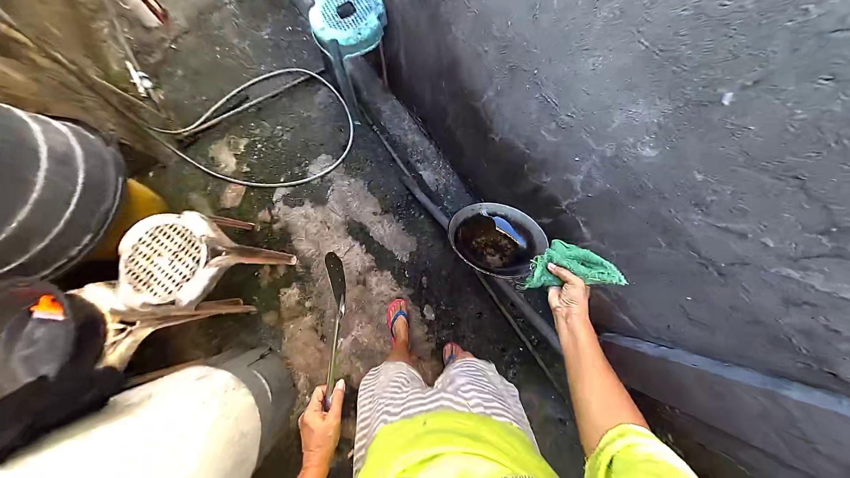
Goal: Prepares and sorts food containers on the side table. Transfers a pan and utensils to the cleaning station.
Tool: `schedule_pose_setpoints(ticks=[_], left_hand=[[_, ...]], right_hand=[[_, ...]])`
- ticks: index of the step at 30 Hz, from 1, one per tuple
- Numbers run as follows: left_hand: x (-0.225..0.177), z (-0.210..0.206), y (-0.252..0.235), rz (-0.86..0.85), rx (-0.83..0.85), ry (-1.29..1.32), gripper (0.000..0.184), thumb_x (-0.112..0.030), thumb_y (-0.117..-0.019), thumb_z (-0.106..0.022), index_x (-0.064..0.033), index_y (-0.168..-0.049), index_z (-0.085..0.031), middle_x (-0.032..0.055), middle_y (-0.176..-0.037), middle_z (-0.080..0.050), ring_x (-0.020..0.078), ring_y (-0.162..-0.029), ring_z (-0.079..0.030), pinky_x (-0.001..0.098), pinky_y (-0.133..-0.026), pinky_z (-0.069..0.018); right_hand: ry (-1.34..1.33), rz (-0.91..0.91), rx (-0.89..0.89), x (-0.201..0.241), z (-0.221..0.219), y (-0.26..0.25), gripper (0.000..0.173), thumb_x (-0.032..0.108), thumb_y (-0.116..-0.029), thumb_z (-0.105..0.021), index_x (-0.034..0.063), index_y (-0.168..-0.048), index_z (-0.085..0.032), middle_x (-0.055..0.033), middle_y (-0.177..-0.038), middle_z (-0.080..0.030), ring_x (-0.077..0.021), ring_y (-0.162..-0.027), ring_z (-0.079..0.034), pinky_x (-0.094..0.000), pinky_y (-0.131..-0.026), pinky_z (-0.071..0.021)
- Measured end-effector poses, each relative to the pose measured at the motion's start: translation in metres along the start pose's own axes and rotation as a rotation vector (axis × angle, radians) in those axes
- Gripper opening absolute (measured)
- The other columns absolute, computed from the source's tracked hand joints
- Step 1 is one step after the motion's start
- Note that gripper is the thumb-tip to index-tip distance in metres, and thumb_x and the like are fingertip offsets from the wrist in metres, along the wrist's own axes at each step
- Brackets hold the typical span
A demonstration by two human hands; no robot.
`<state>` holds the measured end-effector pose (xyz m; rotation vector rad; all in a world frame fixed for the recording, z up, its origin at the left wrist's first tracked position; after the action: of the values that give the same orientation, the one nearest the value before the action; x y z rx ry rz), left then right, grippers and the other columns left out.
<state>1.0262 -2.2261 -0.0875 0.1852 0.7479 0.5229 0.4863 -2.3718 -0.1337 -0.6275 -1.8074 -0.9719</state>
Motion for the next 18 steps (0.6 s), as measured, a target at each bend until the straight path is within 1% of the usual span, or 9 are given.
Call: schedule_pose_setpoints(ticks=[2,4,8,12,14,16,18], left_hand=[[-0.005,-0.007,-0.037,0.031,0.05,-0.013,0.041,-0.037,-0.0981,-0.062,0.0021,-0.087,-0.064,0.0024,-0.058,-0.049,0.0121,-0.051,-0.047,0.0367,-0.053,-0.0438],[-0.004,-0.019,-0.063,0.063,0.101,-0.03,0.039,-0.036,-0.099,-0.062,0.0013,-0.087,-0.064,0.0022,-0.059,-0.05,0.0114,-0.05,-0.048,0.0362,-0.053,-0.0444],[0.002,-0.048,-0.096,0.124,0.165,-0.054,0.036,-0.032,-0.0997,-0.063,0.002,-0.089,-0.064,0.0038,-0.06,-0.052,0.0134,-0.051,-0.05,0.0376,-0.053,-0.0456],[0.022,-0.077,-0.115,0.163,0.198,-0.087,0.036,-0.031,-0.0995,-0.064,0.0023,-0.088,-0.064,0.0033,-0.06,-0.051,0.0132,-0.052,-0.049,0.0382,-0.054,-0.0451],[0.031,-0.087,-0.123,0.204,0.22,-0.093,0.036,-0.031,-0.1002,-0.064,0.0024,-0.088,-0.063,0.0033,-0.061,-0.051,0.0135,-0.053,-0.049,0.0387,-0.055,-0.0452],[0.04,-0.091,-0.129,0.245,0.223,-0.093,0.035,-0.031,-0.1009,-0.063,0.0015,-0.087,-0.062,0.0027,-0.06,-0.05,0.0131,-0.052,-0.049,0.0383,-0.055,-0.0452],[0.046,-0.092,-0.134,0.288,0.217,-0.066,0.035,-0.03,-0.1018,-0.062,0.002,-0.088,-0.061,0.0024,-0.061,-0.049,0.013,-0.052,-0.048,0.0377,-0.054,-0.045]], right_hand=[[0.0,0.001,-0.04,-0.017,-0.014,-0.022,0.051,-0.023,-0.0756,-0.061,-0.001,-0.121,-0.052,-0.0117,-0.105,-0.067,-0.0183,-0.093,-0.069,-0.0379,-0.082,-0.0616],[0.01,0.006,-0.076,-0.034,-0.02,-0.046,0.053,-0.024,-0.0758,-0.061,-0.0004,-0.122,-0.052,-0.0116,-0.107,-0.066,-0.0181,-0.094,-0.069,-0.038,-0.083,-0.061],[0.035,0.018,-0.142,-0.07,-0.03,-0.093,0.056,-0.024,-0.0752,-0.062,-0.0001,-0.125,-0.051,-0.0114,-0.11,-0.065,-0.0179,-0.097,-0.068,-0.0385,-0.084,-0.0604],[0.06,0.006,-0.254,-0.104,-0.033,-0.13,0.06,-0.024,-0.0732,-0.065,0.0004,-0.127,-0.051,-0.0128,-0.114,-0.064,-0.0199,-0.1,-0.067,-0.0407,-0.085,-0.0596],[0.081,-0.006,-0.315,-0.118,-0.034,-0.149,0.067,-0.024,-0.0718,-0.067,0.0005,-0.132,-0.048,-0.0147,-0.119,-0.062,-0.0221,-0.104,-0.066,-0.0423,-0.087,-0.0594],[0.119,-0.028,-0.37,-0.133,-0.034,-0.164,0.078,-0.022,-0.0715,-0.07,0.0013,-0.141,-0.043,-0.0169,-0.128,-0.06,-0.0243,-0.111,-0.065,-0.0443,-0.09,-0.0588],[0.164,-0.054,-0.421,-0.142,-0.038,-0.174,0.089,-0.021,-0.0703,-0.073,0.004,-0.147,-0.037,-0.0172,-0.132,-0.058,-0.025,-0.114,-0.064,-0.0451,-0.091,-0.0593]])
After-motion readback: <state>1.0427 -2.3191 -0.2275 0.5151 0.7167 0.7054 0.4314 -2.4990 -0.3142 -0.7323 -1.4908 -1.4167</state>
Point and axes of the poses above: each hand's wrist, its own y-axis away from the middle knuckle, its own z-axis out of the back of the hand, x = y × z, the point moved 5 cm from there along -y, towards the middle knuckle
